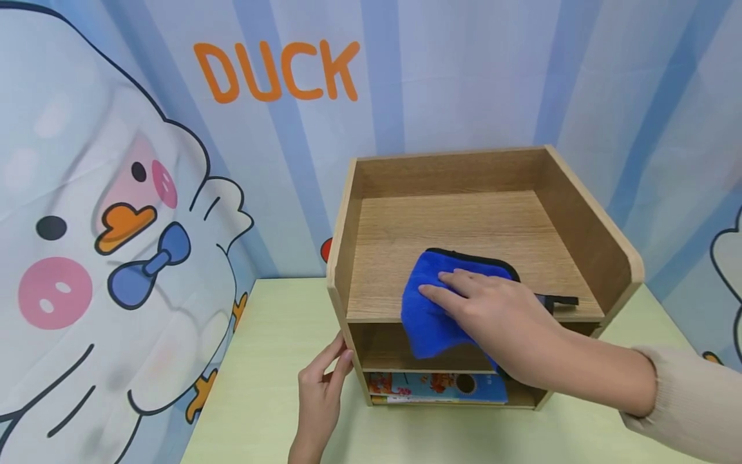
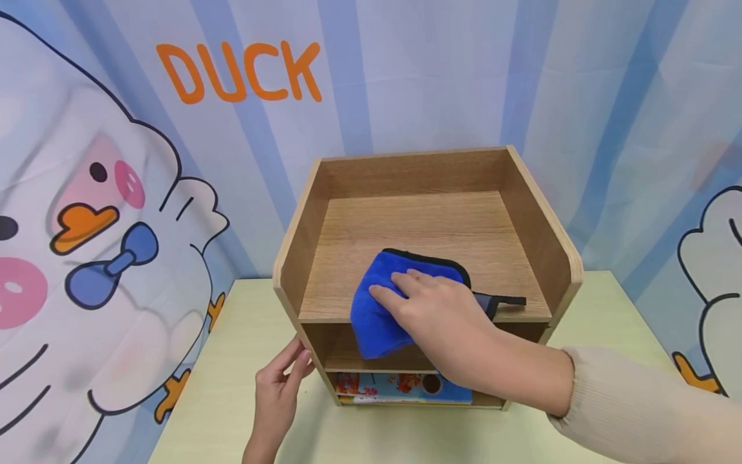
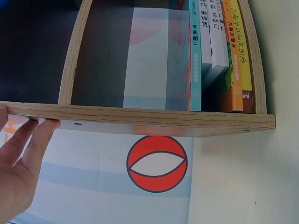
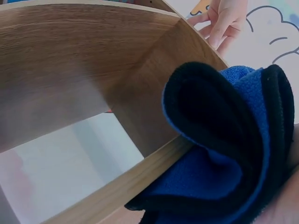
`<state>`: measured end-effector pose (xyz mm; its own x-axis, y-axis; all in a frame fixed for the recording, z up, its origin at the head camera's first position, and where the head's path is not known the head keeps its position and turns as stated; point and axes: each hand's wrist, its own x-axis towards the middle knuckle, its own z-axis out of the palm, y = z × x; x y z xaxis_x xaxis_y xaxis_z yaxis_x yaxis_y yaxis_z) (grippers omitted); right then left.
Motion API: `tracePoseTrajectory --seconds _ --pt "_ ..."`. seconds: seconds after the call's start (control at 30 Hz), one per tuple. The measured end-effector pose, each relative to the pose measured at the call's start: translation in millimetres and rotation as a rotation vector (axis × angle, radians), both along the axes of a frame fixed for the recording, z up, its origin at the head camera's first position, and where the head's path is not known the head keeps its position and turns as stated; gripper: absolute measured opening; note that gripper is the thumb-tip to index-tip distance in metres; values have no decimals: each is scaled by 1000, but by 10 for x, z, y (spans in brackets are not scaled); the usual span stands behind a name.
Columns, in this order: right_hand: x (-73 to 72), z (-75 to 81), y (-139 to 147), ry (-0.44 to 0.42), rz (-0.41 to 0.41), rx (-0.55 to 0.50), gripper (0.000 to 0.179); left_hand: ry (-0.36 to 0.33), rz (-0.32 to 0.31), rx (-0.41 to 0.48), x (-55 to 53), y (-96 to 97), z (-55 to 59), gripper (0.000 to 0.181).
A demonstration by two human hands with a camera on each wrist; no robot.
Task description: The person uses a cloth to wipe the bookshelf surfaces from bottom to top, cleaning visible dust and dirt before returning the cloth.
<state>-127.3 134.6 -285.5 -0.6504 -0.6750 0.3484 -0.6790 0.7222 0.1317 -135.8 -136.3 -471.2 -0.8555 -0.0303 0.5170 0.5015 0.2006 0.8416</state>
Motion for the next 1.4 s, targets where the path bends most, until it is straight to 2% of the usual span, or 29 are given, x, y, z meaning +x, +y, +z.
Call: tracePoseTrajectory --seconds 0.4,0.63,0.97,1.13,1.4 --pt "-70 -27 -254 -32 41 9 67 -3 12 3 6 4 -2 37" --pt "-110 -41 -395 -20 69 2 63 -8 18 0 10 11 5 36" --pt "-181 30 -601 -104 111 25 71 -44 28 -13 32 4 5 36" --pt "-202 36 -610 -118 122 42 72 -60 39 -19 39 -4 1 36" --pt "-207 67 -548 -165 119 66 77 -35 24 -11 28 6 4 37"
